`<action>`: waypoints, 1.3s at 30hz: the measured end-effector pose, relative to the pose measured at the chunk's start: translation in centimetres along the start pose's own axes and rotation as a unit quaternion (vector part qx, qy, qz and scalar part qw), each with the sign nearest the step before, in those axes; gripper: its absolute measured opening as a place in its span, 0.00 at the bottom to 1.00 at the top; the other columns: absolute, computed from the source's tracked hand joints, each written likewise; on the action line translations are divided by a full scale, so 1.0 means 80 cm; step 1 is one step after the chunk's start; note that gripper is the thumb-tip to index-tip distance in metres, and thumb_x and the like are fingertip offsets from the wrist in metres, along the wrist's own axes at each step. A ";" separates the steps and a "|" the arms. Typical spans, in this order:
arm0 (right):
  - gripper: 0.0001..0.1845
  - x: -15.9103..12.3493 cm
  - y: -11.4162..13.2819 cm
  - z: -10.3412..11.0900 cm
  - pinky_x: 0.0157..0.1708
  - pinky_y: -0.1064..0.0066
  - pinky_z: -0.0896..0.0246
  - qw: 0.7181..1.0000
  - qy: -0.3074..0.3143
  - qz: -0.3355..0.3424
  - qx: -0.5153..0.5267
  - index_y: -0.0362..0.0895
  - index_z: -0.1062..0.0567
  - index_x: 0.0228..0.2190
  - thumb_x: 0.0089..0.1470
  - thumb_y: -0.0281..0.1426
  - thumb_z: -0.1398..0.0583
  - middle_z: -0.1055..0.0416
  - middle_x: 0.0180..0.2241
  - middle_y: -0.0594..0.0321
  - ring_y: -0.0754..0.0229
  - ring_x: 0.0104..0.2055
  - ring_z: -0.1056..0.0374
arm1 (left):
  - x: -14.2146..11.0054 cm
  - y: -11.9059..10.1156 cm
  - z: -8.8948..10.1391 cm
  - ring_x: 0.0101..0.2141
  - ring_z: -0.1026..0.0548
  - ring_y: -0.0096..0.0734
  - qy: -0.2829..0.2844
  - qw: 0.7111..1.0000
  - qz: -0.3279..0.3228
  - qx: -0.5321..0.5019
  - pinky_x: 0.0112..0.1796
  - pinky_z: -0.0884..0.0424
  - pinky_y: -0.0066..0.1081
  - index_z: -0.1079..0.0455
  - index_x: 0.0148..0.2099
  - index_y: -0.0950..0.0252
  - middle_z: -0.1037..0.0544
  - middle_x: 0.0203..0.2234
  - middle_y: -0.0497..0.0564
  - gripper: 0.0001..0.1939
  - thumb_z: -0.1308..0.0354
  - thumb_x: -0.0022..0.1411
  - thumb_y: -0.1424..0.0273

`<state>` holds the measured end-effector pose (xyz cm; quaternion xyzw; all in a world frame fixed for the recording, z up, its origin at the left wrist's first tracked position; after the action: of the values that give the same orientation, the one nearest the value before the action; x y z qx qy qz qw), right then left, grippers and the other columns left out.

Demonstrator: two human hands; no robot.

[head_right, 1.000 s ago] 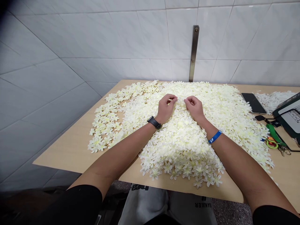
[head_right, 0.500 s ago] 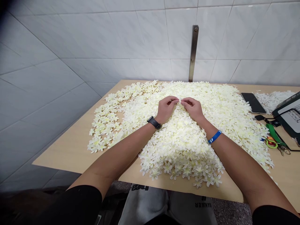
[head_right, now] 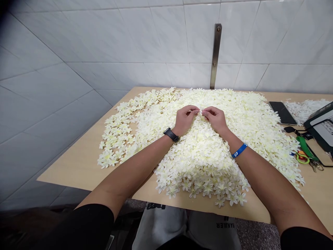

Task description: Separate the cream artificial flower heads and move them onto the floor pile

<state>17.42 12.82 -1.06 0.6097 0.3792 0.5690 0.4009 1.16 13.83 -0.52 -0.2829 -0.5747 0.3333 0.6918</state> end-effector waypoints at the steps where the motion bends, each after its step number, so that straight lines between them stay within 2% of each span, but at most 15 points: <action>1: 0.14 0.000 0.001 0.000 0.24 0.69 0.41 1.000 0.000 -0.002 0.000 0.45 0.21 0.25 0.43 0.42 0.29 0.31 0.18 0.67 0.65 0.22 0.39 | 0.000 0.000 0.000 0.35 0.23 0.29 0.002 1.000 0.000 -0.003 0.39 0.26 0.31 0.23 0.35 0.63 0.18 0.34 0.50 0.06 0.41 0.64 0.71; 10: 0.19 -0.002 0.006 -0.001 0.24 0.70 0.40 1.000 0.008 0.008 0.001 0.45 0.23 0.25 0.44 0.47 0.28 0.32 0.18 0.67 0.65 0.21 0.39 | 0.001 0.003 -0.001 0.33 0.23 0.28 0.008 1.000 0.001 -0.008 0.37 0.24 0.29 0.25 0.36 0.63 0.19 0.34 0.50 0.05 0.41 0.65 0.71; 20: 0.20 0.000 0.001 0.001 0.23 0.71 0.42 1.000 -0.001 0.009 0.008 0.45 0.25 0.28 0.46 0.48 0.29 0.33 0.18 0.69 0.66 0.21 0.39 | 0.001 0.008 0.001 0.34 0.25 0.27 -0.008 1.000 -0.009 -0.003 0.37 0.23 0.28 0.28 0.38 0.63 0.23 0.34 0.49 0.05 0.43 0.67 0.70; 24: 0.20 0.000 0.001 0.002 0.23 0.71 0.42 1.000 -0.007 0.015 0.020 0.46 0.25 0.28 0.47 0.47 0.29 0.33 0.19 0.69 0.66 0.21 0.39 | 0.000 0.006 0.002 0.42 0.23 0.29 -0.026 1.000 -0.006 -0.005 0.41 0.23 0.29 0.30 0.40 0.62 0.22 0.43 0.53 0.04 0.44 0.69 0.68; 27: 0.20 -0.001 0.002 0.001 0.23 0.70 0.42 1.000 -0.003 0.018 0.013 0.46 0.26 0.28 0.47 0.48 0.29 0.33 0.19 0.69 0.66 0.21 0.40 | -0.002 0.002 -0.001 0.46 0.22 0.29 -0.015 0.999 0.006 -0.033 0.46 0.24 0.30 0.34 0.40 0.63 0.21 0.47 0.56 0.03 0.45 0.69 0.70; 29: 0.21 -0.002 0.003 0.001 0.23 0.70 0.41 1.000 0.001 0.017 0.003 0.46 0.27 0.28 0.48 0.50 0.30 0.34 0.19 0.69 0.66 0.21 0.40 | -0.002 -0.002 -0.002 0.44 0.21 0.28 -0.010 0.999 0.009 -0.036 0.46 0.24 0.31 0.36 0.39 0.63 0.21 0.45 0.55 0.03 0.44 0.68 0.71; 32: 0.22 -0.002 0.005 0.000 0.23 0.70 0.41 1.000 0.007 0.017 -0.002 0.47 0.27 0.28 0.48 0.51 0.30 0.34 0.19 0.69 0.66 0.21 0.39 | -0.002 -0.009 0.000 0.39 0.23 0.27 -0.019 1.000 -0.005 0.000 0.39 0.27 0.28 0.36 0.42 0.61 0.22 0.40 0.52 0.04 0.45 0.66 0.74; 35: 0.23 -0.003 0.007 -0.001 0.23 0.70 0.42 1.000 0.014 0.019 0.002 0.46 0.26 0.29 0.47 0.52 0.30 0.34 0.19 0.69 0.66 0.21 0.40 | -0.001 -0.016 0.002 0.35 0.26 0.28 -0.006 0.998 -0.038 0.042 0.35 0.31 0.29 0.33 0.43 0.61 0.23 0.37 0.51 0.08 0.49 0.65 0.77; 39: 0.25 -0.003 0.008 -0.001 0.23 0.70 0.42 0.999 0.021 0.018 0.029 0.46 0.24 0.29 0.43 0.53 0.28 0.34 0.18 0.69 0.66 0.21 0.40 | -0.001 -0.018 0.006 0.32 0.29 0.31 -0.011 0.996 -0.050 0.074 0.37 0.32 0.33 0.29 0.39 0.62 0.25 0.31 0.50 0.10 0.51 0.69 0.72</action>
<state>17.30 12.33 -0.56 0.6158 0.3926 0.5777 0.3645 0.83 12.86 0.61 -0.1989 -0.5691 0.3430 0.7203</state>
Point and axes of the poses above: each hand's wrist, its own x-axis towards the middle knuckle, its own z-axis out of the back of the hand, y = z × x, the point moved 3 cm from there along x, towards the middle knuckle
